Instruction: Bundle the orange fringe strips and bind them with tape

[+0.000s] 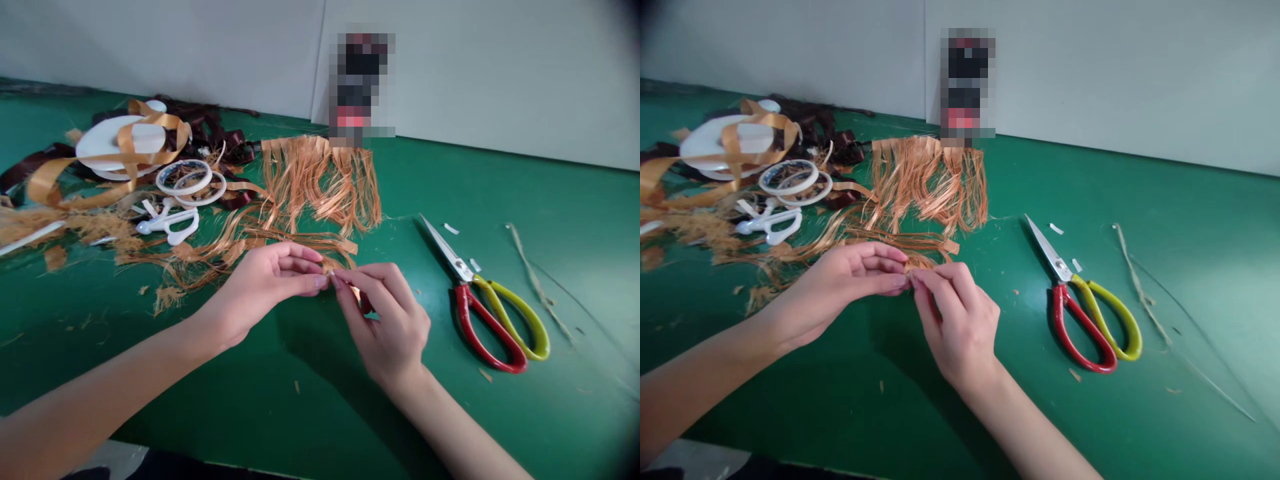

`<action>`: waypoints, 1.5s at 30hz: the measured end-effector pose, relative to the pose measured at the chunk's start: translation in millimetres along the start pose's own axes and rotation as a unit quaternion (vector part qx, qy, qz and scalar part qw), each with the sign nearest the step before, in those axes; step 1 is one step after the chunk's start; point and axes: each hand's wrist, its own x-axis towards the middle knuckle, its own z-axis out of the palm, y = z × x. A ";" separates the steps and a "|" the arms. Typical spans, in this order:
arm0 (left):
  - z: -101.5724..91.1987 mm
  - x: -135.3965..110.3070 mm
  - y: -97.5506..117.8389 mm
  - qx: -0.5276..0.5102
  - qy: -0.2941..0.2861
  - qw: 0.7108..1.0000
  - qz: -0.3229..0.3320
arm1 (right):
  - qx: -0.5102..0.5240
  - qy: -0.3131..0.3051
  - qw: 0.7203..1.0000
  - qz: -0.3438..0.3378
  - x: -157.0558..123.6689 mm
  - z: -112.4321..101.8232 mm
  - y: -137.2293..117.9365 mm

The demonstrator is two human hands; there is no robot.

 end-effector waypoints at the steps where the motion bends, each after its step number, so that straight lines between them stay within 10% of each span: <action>1: 0.2 -0.2 -0.2 -0.008 -0.002 1.000 -0.002 | -0.003 -0.004 1.000 0.000 -0.2 -0.5 -0.5; 15: 2.4 -0.4 -4.3 0.013 0.017 1.000 0.013 | -0.008 -0.007 0.999 0.040 4.4 -1.5 -12.6; 29: 7.6 -2.3 -5.2 0.111 0.054 0.991 0.053 | 0.219 -0.089 0.909 0.343 11.8 -7.6 -13.7; 45: 8.8 -0.8 -11.4 0.130 0.061 0.988 0.057 | -0.013 -0.072 0.993 0.093 -3.7 5.2 -17.4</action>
